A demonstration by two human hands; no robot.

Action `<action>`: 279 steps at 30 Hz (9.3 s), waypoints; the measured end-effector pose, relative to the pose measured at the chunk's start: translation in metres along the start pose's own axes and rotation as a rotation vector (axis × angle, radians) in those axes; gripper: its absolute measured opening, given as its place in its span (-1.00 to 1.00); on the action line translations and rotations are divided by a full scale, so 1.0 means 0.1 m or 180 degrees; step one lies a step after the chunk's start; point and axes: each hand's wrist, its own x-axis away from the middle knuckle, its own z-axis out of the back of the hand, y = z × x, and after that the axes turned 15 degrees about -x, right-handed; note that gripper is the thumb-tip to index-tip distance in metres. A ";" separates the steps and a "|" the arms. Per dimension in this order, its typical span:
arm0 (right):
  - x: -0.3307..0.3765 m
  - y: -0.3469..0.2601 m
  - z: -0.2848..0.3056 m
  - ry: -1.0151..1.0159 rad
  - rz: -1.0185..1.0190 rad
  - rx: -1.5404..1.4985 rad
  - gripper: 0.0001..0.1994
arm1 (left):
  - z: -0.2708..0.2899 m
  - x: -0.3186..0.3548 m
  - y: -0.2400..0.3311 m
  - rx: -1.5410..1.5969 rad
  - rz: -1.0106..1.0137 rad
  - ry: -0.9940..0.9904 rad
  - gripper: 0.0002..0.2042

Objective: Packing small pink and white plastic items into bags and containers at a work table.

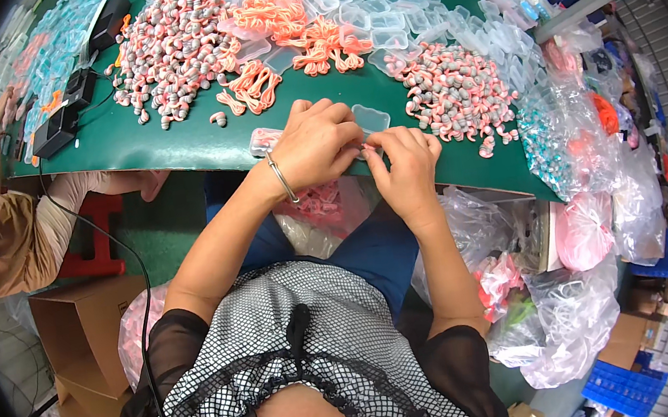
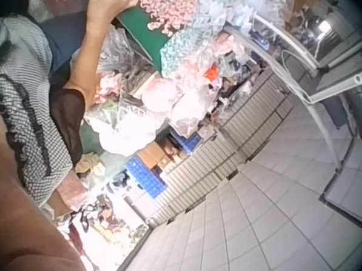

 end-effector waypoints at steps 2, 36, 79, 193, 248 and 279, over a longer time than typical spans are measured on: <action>0.00 0.00 0.00 0.0029 0.0099 0.0112 -0.86 | 0.04 0.01 0.00 0.0164 0.0010 -0.0086 -0.75; -0.37 0.08 0.08 -0.0180 -0.0291 -0.1276 -0.90 | 0.11 0.25 -0.05 -0.0119 0.0623 -0.0077 -0.52; -0.23 0.10 -0.13 0.0498 0.0668 -0.0630 -0.82 | 0.11 0.30 0.00 -0.0344 0.0890 0.0213 -0.58; -0.95 0.66 0.03 0.0310 0.0381 0.2068 -0.88 | 0.50 0.70 -0.85 -0.0125 0.1895 0.0479 -0.88; -0.72 0.40 0.07 -0.0513 0.1056 -0.0106 -0.85 | -0.09 -0.34 -0.13 0.0198 0.1059 0.0062 -0.89; -0.85 0.46 -0.10 -0.0261 0.0637 0.0555 -0.78 | -0.07 -0.25 -0.26 0.0342 0.0923 -0.0363 -0.73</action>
